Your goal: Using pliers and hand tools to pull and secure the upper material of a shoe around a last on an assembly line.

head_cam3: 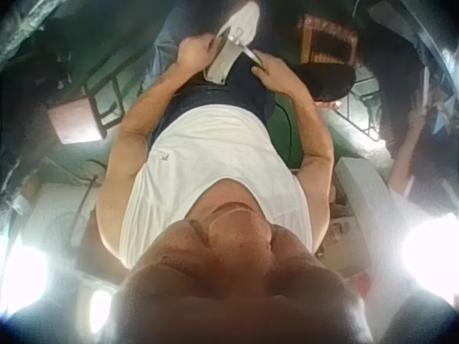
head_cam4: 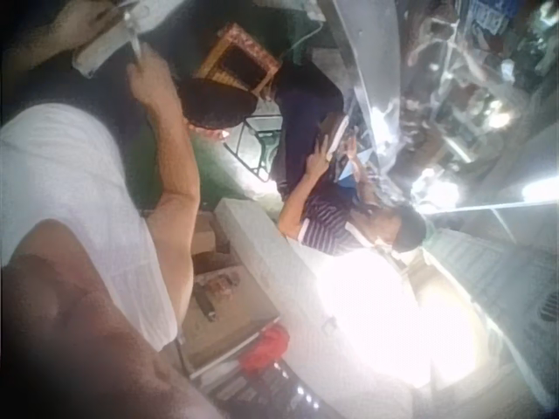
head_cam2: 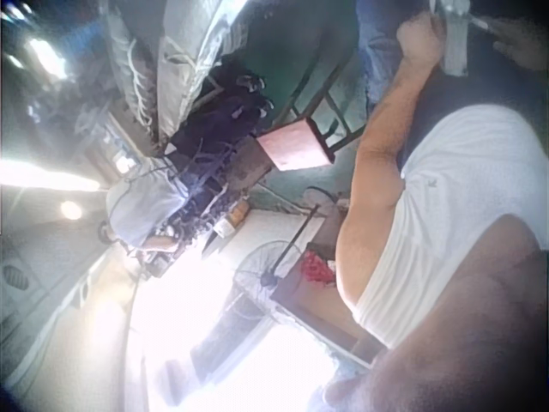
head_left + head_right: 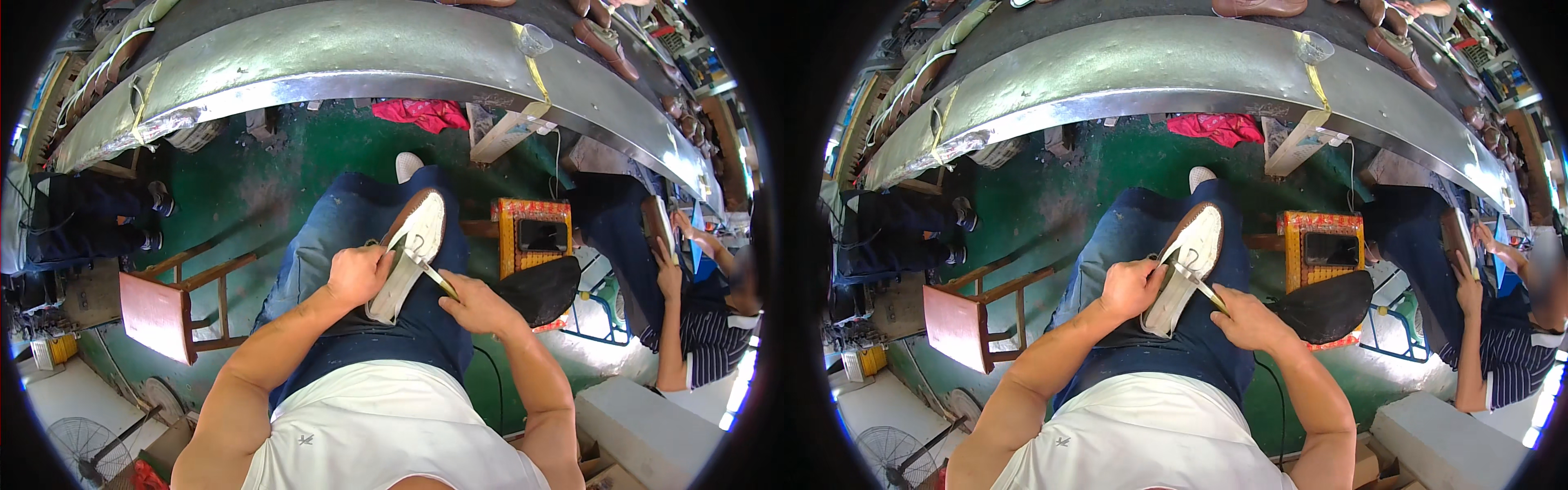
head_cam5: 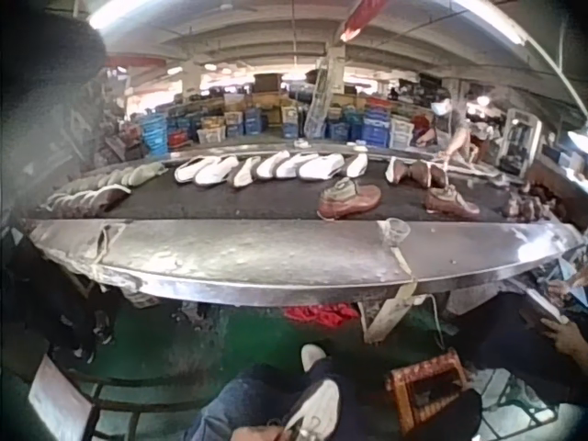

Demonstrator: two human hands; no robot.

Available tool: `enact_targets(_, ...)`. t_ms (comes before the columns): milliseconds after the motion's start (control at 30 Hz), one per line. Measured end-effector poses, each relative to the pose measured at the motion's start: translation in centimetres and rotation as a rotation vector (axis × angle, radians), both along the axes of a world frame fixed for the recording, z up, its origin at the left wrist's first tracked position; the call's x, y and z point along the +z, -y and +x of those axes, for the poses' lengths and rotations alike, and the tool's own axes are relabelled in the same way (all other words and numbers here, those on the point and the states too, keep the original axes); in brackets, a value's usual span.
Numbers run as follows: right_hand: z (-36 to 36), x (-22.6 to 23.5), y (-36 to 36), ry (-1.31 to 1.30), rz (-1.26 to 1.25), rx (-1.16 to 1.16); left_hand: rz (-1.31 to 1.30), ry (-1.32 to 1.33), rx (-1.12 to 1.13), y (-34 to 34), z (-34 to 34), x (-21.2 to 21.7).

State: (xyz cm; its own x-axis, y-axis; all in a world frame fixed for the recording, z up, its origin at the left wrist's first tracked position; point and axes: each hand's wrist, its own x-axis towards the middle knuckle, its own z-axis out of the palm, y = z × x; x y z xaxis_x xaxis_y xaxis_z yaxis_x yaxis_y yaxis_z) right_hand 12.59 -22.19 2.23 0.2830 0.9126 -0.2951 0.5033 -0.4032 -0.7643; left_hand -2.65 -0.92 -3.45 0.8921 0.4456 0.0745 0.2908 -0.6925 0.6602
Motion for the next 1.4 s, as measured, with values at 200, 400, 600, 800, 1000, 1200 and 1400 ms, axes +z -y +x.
enact_targets(200, 3.1, 5.2, -4.7, 0.109, -0.514, 0.333, 0.142, 0.14, -0.13, 1.0, -0.1, 0.9)
enact_targets(400, 2.2, 3.0, -4.4, 0.245, -0.4, 0.322, -1.116, 0.141, 0.112, -0.3, -0.8, -5.7)
enact_targets(600, -0.9, -3.1, -0.8, 0.023, -0.102, -0.166, -1.342, -0.033, -0.083, -2.1, 0.3, -4.7)
enact_targets(800, 1.3, -1.0, -0.5, 0.28, -0.135, 0.032, -1.076, -0.111, -0.121, -1.4, 1.1, -7.6)
enact_targets(1000, 4.3, -1.4, -1.2, 0.444, -0.048, 0.114, -0.701, -0.133, -0.003, 0.4, 1.2, -6.0)
enact_targets(1200, 4.1, -0.1, -4.5, -0.446, -0.483, -0.201, -0.59, -0.129, 0.019, 0.5, 0.5, -6.0)
enact_targets(1400, 2.3, -0.8, -3.7, -0.597, -0.311, -0.349, -0.494, -0.068, -0.043, 0.8, 0.4, -5.3)
